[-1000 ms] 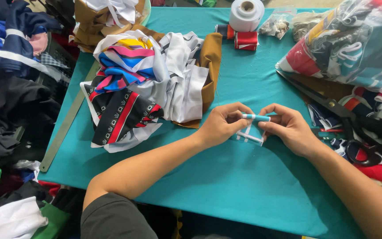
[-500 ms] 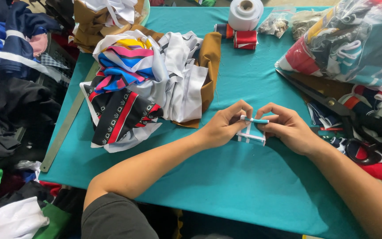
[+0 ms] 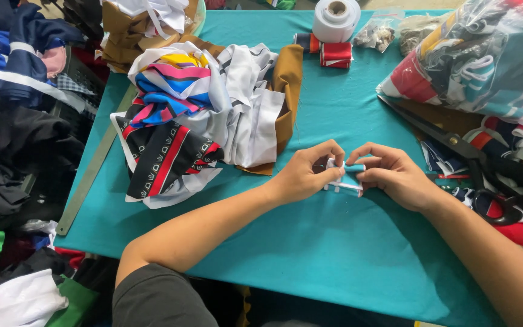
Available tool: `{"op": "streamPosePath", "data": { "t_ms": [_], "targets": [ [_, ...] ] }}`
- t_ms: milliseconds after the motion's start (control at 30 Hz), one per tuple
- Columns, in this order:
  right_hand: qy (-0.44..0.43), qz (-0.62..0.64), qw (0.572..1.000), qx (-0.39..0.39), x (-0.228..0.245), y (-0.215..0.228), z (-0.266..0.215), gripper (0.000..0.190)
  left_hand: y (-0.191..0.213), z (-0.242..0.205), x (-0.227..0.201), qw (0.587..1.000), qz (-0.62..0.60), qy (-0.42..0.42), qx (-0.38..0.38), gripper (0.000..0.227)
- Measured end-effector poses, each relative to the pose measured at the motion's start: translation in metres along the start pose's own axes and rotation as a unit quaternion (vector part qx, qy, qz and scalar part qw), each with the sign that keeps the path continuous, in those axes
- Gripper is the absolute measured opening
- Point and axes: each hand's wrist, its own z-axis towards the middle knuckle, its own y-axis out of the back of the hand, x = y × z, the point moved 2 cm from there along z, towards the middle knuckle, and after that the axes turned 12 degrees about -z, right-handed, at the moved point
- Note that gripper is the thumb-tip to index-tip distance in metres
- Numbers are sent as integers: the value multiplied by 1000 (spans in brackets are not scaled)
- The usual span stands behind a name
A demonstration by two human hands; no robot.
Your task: Folding small strips of colored fabric and wrapping them with a secondary fabric band to create assembled components.
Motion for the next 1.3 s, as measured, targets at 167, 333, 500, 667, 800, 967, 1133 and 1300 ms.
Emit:
{"op": "streamPosePath", "data": {
  "t_ms": [167, 333, 500, 667, 800, 967, 1133, 1300],
  "targets": [
    [-11, -6, 1000, -5, 2, -2, 1, 25, -2, -1, -6, 1000, -2, -17, 7, 9],
    [-30, -39, 999, -21, 4, -5, -2, 28, -3, -2, -3, 999, 1, -39, 12, 10],
    [14, -139, 986, -87, 3, -9, -4, 20, -2, -1, -6, 999, 5, -23, 29, 31],
    [69, -242, 956, -151, 1, -14, -9, 17, 4, 5, 8, 997, 50, -11, 56, 27],
    [100, -278, 941, -164, -4, -13, -10, 18, 4, 4, 7, 996, 63, -6, 55, 20],
    [71, -213, 968, -112, 3, -11, -8, 30, 4, 8, 5, 998, 44, -7, 41, 18],
    [50, -145, 985, -76, -4, -9, -4, 24, 7, 10, 3, 999, 12, 3, 42, 19],
    [125, -239, 954, -130, -4, -14, -9, 18, 7, 9, -3, 997, -49, 43, 41, 16]
  ]
}}
